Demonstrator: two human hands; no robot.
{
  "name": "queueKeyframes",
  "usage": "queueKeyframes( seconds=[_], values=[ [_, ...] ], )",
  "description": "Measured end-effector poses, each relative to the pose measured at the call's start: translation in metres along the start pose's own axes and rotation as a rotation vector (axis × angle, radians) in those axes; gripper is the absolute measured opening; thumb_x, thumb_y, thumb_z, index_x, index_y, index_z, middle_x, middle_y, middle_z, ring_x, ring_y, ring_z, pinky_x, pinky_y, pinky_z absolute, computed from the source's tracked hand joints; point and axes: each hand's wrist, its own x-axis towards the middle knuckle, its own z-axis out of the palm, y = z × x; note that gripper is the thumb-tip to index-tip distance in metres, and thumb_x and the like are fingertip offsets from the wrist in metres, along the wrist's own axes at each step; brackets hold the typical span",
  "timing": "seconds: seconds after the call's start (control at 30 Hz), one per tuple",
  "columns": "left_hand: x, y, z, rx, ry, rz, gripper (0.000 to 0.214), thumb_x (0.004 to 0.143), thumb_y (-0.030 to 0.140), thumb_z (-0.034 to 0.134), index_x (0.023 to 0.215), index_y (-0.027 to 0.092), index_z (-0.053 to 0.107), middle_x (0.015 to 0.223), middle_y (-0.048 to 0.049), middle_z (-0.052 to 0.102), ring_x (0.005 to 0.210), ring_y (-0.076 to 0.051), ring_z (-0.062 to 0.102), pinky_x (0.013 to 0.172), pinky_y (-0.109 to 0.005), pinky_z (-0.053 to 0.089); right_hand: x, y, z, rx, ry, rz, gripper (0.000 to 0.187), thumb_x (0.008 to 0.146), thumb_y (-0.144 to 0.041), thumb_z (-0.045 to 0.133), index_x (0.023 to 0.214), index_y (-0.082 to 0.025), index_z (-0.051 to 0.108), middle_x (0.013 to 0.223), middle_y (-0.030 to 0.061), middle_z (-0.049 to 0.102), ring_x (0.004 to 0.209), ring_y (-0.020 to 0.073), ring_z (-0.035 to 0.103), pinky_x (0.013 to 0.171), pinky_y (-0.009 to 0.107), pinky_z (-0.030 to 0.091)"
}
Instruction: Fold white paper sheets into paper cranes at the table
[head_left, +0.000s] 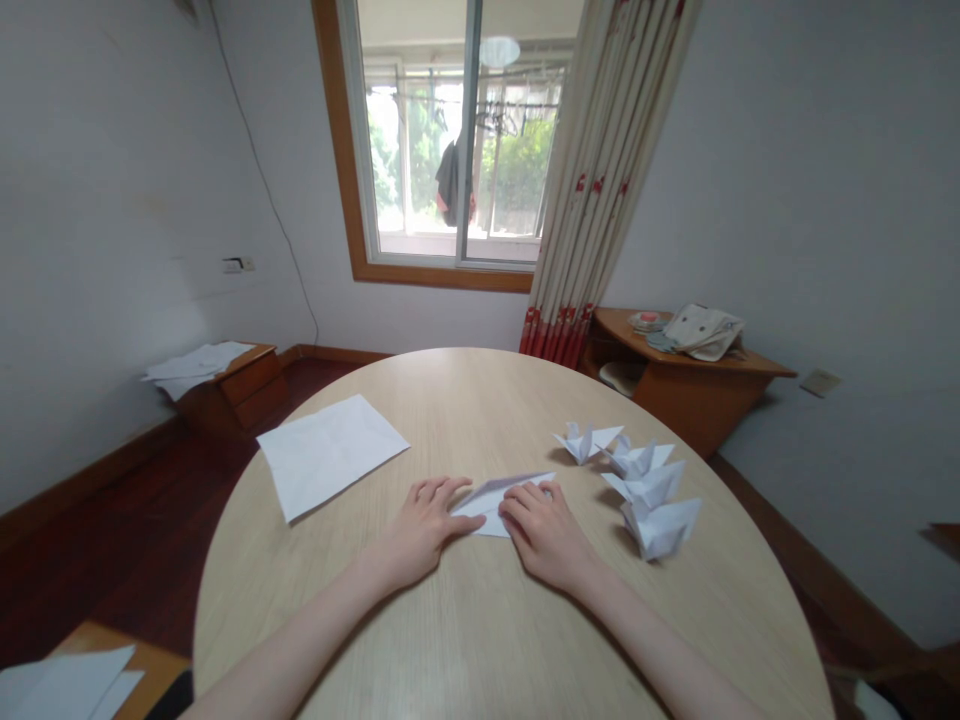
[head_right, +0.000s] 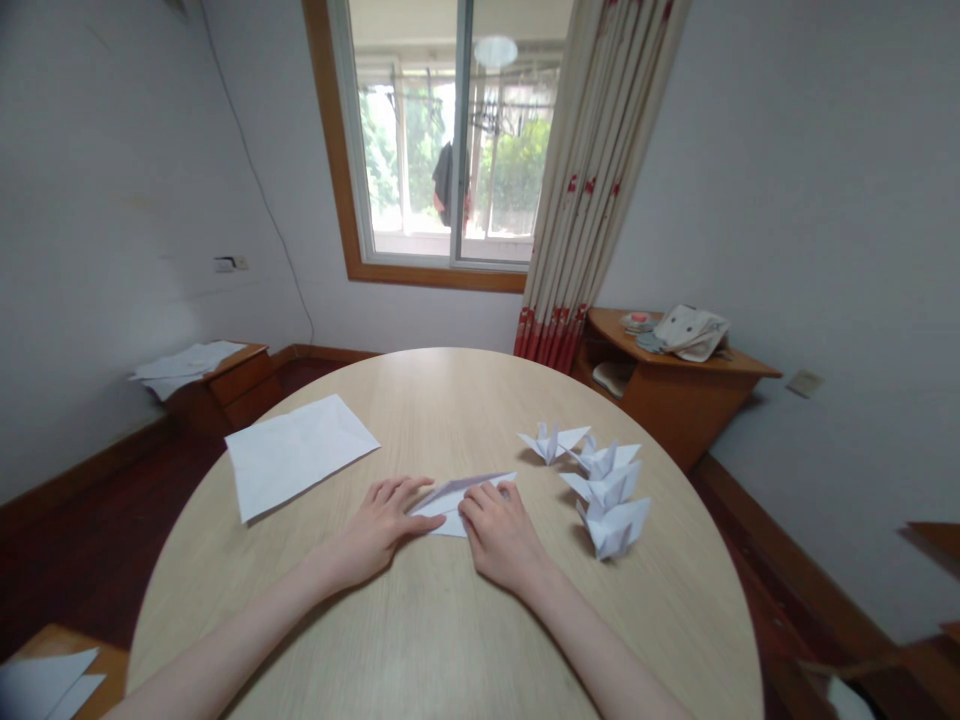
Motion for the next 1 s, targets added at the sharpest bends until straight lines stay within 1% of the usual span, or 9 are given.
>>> queueKeyframes(
  seconds=[0.13, 0.3, 0.43, 0.57, 0.67, 0.8, 0.9, 1.0],
  values=[
    [0.000, -0.002, -0.005, 0.001, 0.019, -0.003, 0.049, 0.087, 0.000, 0.049, 0.118, 0.035, 0.062, 0.142, -0.0077, 0.040, 0.126, -0.029, 0.037, 0.100, -0.052, 0.032, 0.000, -0.002, -0.002, 0.036, -0.037, -0.024, 0.015, 0.091, -0.012, 0.046, 0.093, -0.017, 0.060, 0.098, 0.0077, 0.063, 0.090, 0.0217, 0.055, 0.078, 0.035, 0.039],
    [-0.001, -0.008, -0.008, 0.014, 0.100, -0.002, 0.032, 0.093, 0.011, 0.048, 0.108, 0.033, 0.067, 0.139, -0.0054, 0.043, 0.122, -0.027, 0.039, 0.099, -0.051, 0.034, -0.001, -0.003, -0.002, 0.092, -0.042, -0.056, 0.017, 0.092, -0.016, 0.048, 0.101, -0.018, 0.062, 0.103, 0.0083, 0.064, 0.094, 0.0219, 0.058, 0.080, 0.035, 0.046],
    [-0.002, -0.015, -0.010, 0.039, 0.128, -0.008, 0.032, 0.092, 0.008, 0.047, 0.100, 0.029, 0.070, 0.139, -0.0053, 0.042, 0.121, -0.027, 0.039, 0.097, -0.049, 0.035, -0.002, -0.003, 0.003, 0.134, -0.022, -0.095, 0.022, 0.093, -0.016, 0.046, 0.108, -0.017, 0.062, 0.106, 0.0094, 0.067, 0.099, 0.0227, 0.060, 0.084, 0.036, 0.049],
    [-0.003, -0.019, -0.010, 0.042, 0.158, 0.010, 0.037, 0.089, 0.002, 0.044, 0.098, 0.027, 0.070, 0.138, -0.0051, 0.043, 0.120, -0.027, 0.039, 0.097, -0.048, 0.035, -0.003, -0.004, 0.006, 0.155, -0.003, -0.140, 0.026, 0.093, -0.015, 0.044, 0.110, -0.016, 0.063, 0.109, 0.0103, 0.068, 0.100, 0.0232, 0.060, 0.085, 0.037, 0.050],
    [-0.003, -0.016, -0.011, 0.016, 0.169, 0.040, 0.036, 0.088, 0.001, 0.044, 0.097, 0.026, 0.069, 0.134, -0.0059, 0.047, 0.117, -0.026, 0.041, 0.095, -0.047, 0.035, -0.003, -0.004, 0.005, 0.164, -0.007, -0.147, 0.028, 0.092, -0.014, 0.044, 0.111, -0.016, 0.063, 0.110, 0.0104, 0.068, 0.101, 0.0231, 0.060, 0.085, 0.037, 0.051],
    [-0.001, -0.007, -0.012, -0.037, 0.165, 0.081, 0.023, 0.091, 0.011, 0.050, 0.096, 0.023, 0.068, 0.124, -0.0075, 0.056, 0.109, -0.026, 0.047, 0.091, -0.044, 0.039, -0.002, -0.004, 0.004, 0.188, -0.017, -0.146, 0.029, 0.092, -0.013, 0.043, 0.112, -0.016, 0.064, 0.109, 0.0096, 0.068, 0.101, 0.0223, 0.060, 0.085, 0.036, 0.051],
    [0.000, 0.001, -0.011, -0.122, 0.176, 0.127, 0.022, 0.091, 0.013, 0.049, 0.096, 0.021, 0.069, 0.114, -0.0079, 0.062, 0.103, -0.024, 0.051, 0.088, -0.039, 0.043, -0.003, -0.004, 0.005, 0.208, -0.024, -0.134, 0.031, 0.092, -0.012, 0.042, 0.113, -0.017, 0.064, 0.110, 0.0094, 0.068, 0.103, 0.0218, 0.060, 0.087, 0.036, 0.051],
    [0.001, 0.006, -0.009, -0.213, 0.137, 0.150, 0.025, 0.089, 0.013, 0.046, 0.096, 0.018, 0.069, 0.104, -0.0073, 0.066, 0.095, -0.020, 0.058, 0.085, -0.033, 0.047, -0.003, -0.004, 0.006, 0.218, -0.030, -0.120, 0.034, 0.090, -0.010, 0.042, 0.115, -0.017, 0.064, 0.113, 0.0094, 0.068, 0.107, 0.0216, 0.059, 0.090, 0.036, 0.050]
  ],
)
